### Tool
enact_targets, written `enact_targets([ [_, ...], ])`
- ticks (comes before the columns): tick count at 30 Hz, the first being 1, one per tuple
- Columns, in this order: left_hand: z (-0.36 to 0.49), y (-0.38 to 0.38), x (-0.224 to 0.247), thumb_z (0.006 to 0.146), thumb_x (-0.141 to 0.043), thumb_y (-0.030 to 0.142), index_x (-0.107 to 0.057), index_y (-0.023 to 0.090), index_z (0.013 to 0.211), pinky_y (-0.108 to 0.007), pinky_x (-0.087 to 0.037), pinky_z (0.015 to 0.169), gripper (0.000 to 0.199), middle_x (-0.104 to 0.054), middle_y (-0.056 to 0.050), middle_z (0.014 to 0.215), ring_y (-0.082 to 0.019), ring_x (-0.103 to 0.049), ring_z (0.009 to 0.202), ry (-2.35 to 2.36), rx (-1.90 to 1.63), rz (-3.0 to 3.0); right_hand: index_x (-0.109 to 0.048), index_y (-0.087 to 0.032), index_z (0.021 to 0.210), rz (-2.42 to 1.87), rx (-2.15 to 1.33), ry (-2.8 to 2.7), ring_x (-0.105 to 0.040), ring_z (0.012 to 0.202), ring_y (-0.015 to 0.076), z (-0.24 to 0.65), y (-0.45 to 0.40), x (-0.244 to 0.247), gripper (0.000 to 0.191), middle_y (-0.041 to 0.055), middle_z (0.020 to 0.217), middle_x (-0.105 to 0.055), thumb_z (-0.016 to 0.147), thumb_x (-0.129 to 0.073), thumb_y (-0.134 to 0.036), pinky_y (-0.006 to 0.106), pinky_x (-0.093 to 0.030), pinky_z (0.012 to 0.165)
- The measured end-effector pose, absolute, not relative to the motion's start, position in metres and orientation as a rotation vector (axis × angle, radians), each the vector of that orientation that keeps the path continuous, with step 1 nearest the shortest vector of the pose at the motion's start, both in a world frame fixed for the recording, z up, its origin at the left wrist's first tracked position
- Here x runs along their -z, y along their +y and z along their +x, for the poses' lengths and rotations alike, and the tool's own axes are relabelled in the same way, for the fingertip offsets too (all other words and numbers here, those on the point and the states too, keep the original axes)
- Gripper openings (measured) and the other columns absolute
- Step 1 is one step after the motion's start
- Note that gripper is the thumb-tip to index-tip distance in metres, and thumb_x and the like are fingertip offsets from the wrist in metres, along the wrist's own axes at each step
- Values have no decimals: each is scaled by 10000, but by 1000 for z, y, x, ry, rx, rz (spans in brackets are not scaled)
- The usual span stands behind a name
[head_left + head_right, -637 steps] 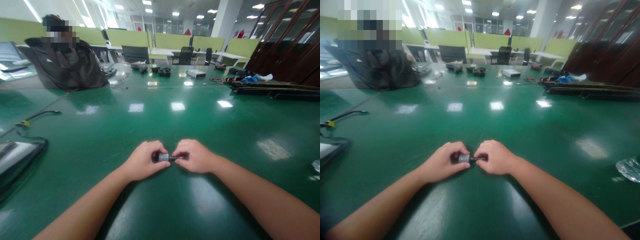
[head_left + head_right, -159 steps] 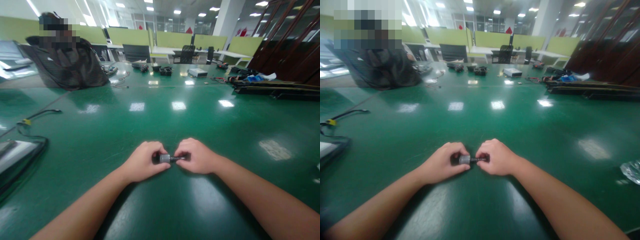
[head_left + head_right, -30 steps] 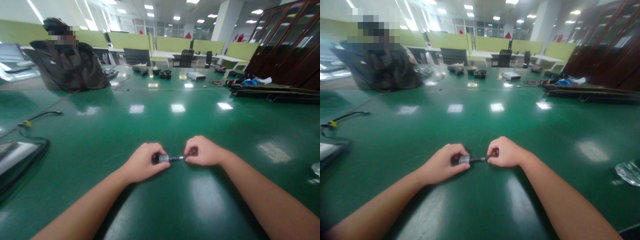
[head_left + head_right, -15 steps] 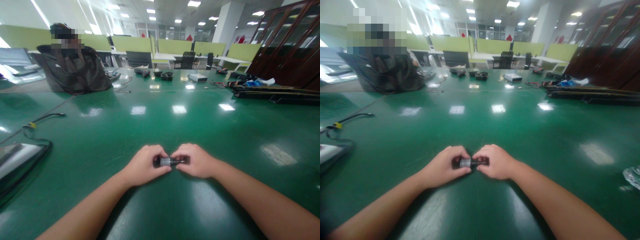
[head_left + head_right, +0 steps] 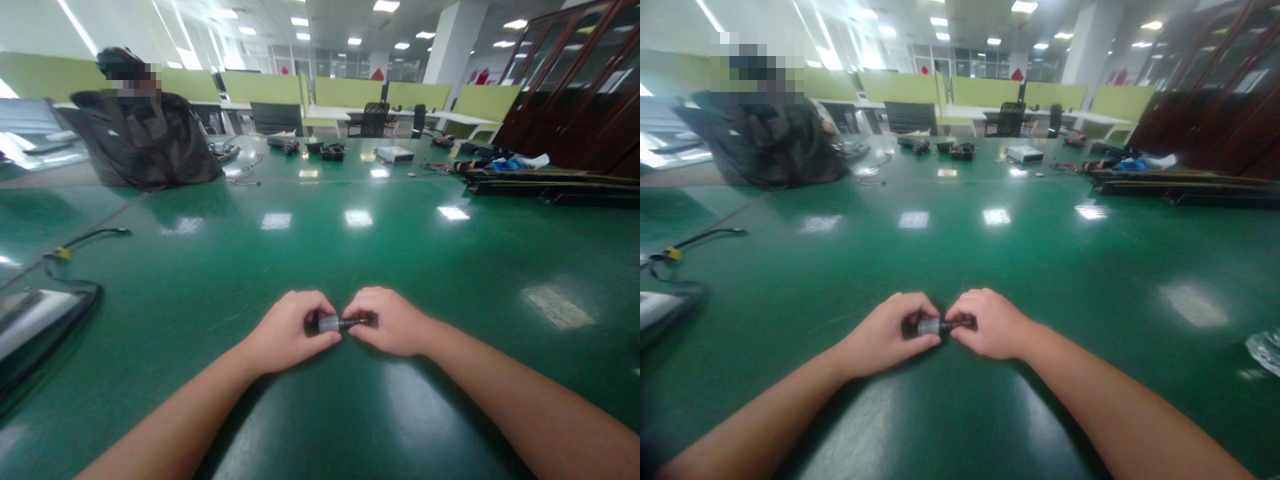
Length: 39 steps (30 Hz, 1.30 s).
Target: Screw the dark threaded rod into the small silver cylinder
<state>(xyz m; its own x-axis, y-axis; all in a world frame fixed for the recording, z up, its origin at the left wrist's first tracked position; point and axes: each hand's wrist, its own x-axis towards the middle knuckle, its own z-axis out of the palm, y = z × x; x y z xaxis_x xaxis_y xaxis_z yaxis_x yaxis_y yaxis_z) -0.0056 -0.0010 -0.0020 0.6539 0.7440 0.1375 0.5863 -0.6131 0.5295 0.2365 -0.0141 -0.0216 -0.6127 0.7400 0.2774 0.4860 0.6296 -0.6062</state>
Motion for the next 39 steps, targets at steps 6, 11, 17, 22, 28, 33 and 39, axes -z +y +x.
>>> enact_targets([
  [6, -5, -1, 3, 777, -778, 368, -683, 224, 914, -304, -422, 729, 220, -713, 8, 842, -182, -630, 753, 1060, -486, 2433, -742, -193, 995, -944, -629, -2343, -649, 854, 188, 235, -14, 21, 153, 42, 921, -736, 848, -745, -232, 319, -464, 803],
  [11, -5, -1, 3, 803, -766, 393, -666, 217, 891, -302, -407, 720, 220, -699, 11, 822, -178, -622, 739, 1051, -489, 2443, -760, -195, 1010, -911, -644, -2323, -659, 877, 186, 233, -14, 22, 135, 49, 949, -752, 924, -695, -278, 319, -466, 819],
  [17, -6, 0, 3, 823, -760, 396, -659, 208, 890, -302, -392, 724, 224, -686, 13, 823, -173, -615, 736, 1028, -488, 2448, -758, -191, 982, -899, -610, -2336, -660, 866, 184, 233, -13, 24, 108, 45, 933, -750, 911, -702, -250, 322, -466, 819],
  [22, -6, 0, 4, 833, -757, 395, -658, 206, 894, -303, -387, 729, 222, -681, 10, 831, -175, -613, 744, 1012, -485, 2456, -756, -194, 968, -921, -611, -2339, -662, 873, 188, 234, -13, 24, 96, 42, 927, -747, 892, -717, -237, 322, -466, 824],
  [28, -6, 0, 4, 845, -747, 408, -661, 201, 898, -297, -383, 719, 231, -675, 9, 828, -170, -604, 740, 1009, -478, 2454, -760, -187, 951, -935, -620, -2338, -653, 856, 180, 234, -14, 23, 85, 36, 904, -739, 880, -726, -220, 313, -459, 815],
  [33, -6, 1, 3, 856, -737, 418, -662, 199, 894, -293, -377, 709, 235, -667, 12, 813, -166, -594, 726, 996, -480, 2459, -761, -178, 937, -942, -634, -2329, -641, 825, 173, 234, -14, 21, 84, 36, 880, -728, 860, -735, -200, 300, -454, 786],
  [39, -6, 1, 3, 857, -740, 409, -669, 201, 903, -293, -385, 727, 224, -678, 10, 836, -169, -609, 752, 985, -483, 2454, -755, -180, 916, -960, -641, -2324, -631, 800, 168, 235, -15, 20, 76, 29, 851, -715, 843, -734, -187, 292, -448, 763],
])
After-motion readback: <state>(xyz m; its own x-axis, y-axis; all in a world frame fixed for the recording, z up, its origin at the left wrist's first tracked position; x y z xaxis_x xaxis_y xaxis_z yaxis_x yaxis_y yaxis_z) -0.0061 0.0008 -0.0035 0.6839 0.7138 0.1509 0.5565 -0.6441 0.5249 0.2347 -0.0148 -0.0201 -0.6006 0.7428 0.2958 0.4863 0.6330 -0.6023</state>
